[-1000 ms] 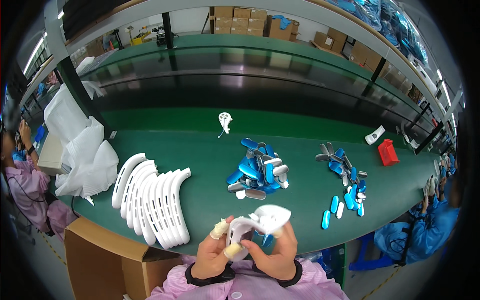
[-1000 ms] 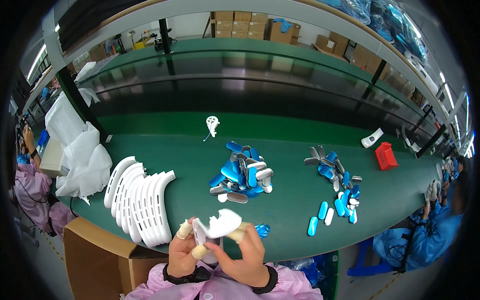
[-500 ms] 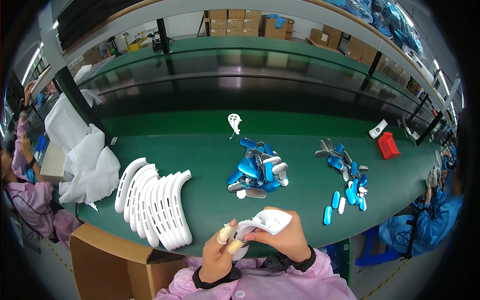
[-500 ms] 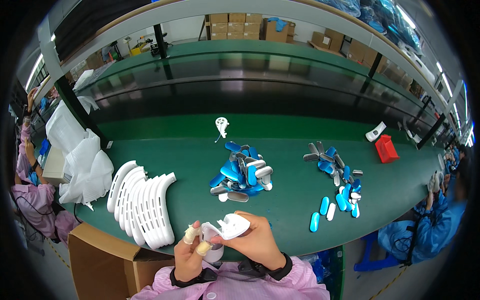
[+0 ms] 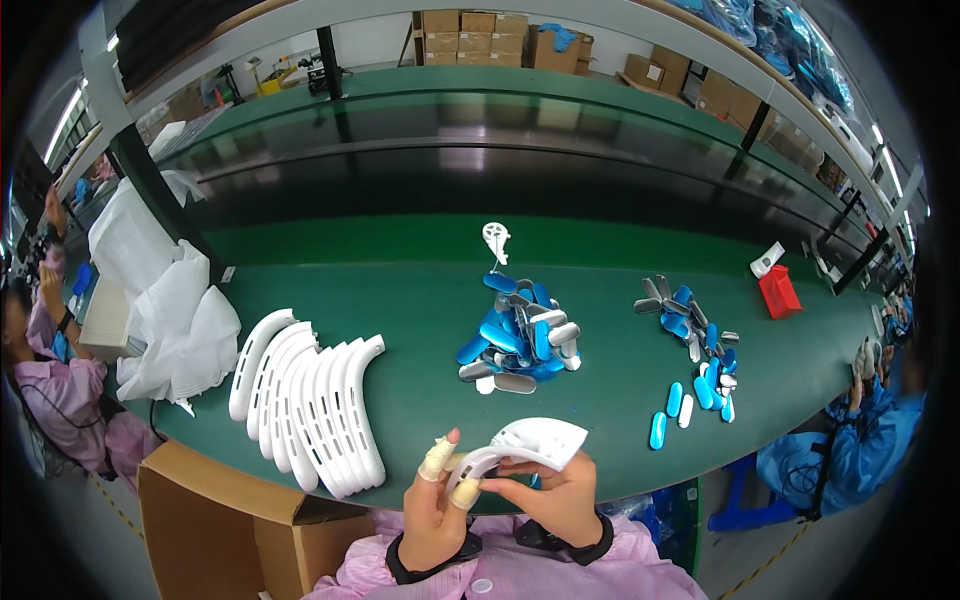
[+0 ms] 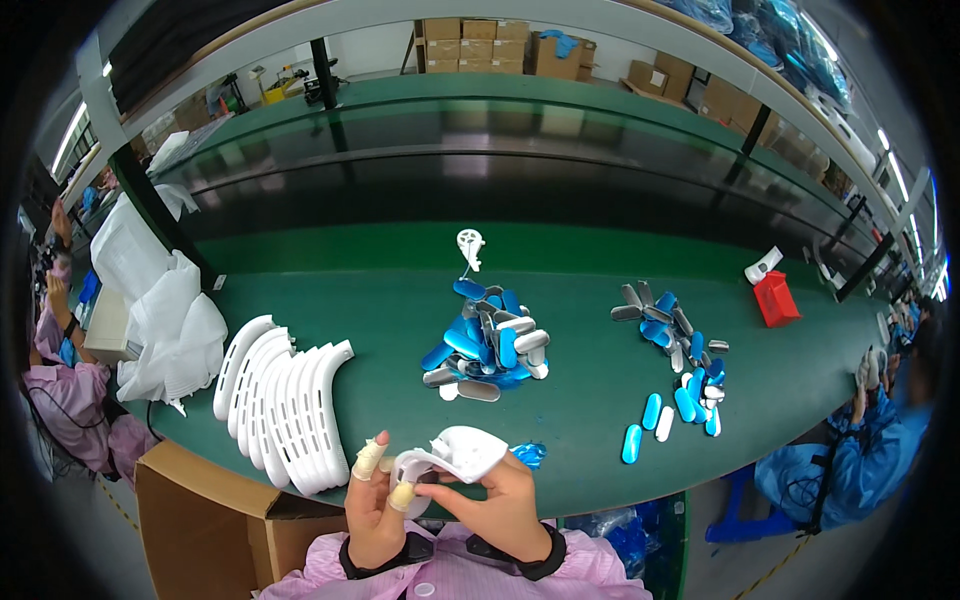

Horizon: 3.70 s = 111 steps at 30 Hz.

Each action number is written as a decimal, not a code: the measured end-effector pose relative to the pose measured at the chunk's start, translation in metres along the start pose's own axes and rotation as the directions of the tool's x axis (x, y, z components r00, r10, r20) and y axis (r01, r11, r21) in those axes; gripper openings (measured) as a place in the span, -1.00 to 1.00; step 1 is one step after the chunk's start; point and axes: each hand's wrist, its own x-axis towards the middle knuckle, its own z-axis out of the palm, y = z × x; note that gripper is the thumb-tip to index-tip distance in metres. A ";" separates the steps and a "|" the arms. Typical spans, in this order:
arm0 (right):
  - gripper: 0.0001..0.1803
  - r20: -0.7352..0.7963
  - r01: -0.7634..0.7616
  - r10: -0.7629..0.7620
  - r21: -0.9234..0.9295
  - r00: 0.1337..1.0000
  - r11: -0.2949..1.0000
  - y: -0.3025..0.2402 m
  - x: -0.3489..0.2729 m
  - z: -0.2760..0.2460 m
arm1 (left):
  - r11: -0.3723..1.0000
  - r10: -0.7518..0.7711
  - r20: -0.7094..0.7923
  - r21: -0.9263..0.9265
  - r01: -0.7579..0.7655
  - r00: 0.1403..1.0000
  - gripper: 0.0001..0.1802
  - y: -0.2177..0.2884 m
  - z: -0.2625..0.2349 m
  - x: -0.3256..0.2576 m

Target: Assembling white and blue plastic components at a factory workbench.

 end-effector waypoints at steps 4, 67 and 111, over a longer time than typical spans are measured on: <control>-0.63 0.071 0.116 -0.109 -0.109 0.992 0.987 0.002 0.006 -0.004 | 0.994 -0.037 0.055 0.101 0.031 0.998 -0.44 -0.007 -0.006 -0.004; -0.66 0.304 -0.335 0.446 -0.354 0.842 0.873 0.033 -0.037 -0.016 | 0.784 -0.614 0.112 -0.022 0.620 0.781 -0.57 -0.017 -0.035 -0.034; -0.80 0.281 -0.337 0.323 0.004 0.904 0.941 0.037 -0.009 -0.012 | 0.870 -0.399 0.163 -0.245 0.428 0.903 -0.46 -0.022 -0.038 -0.015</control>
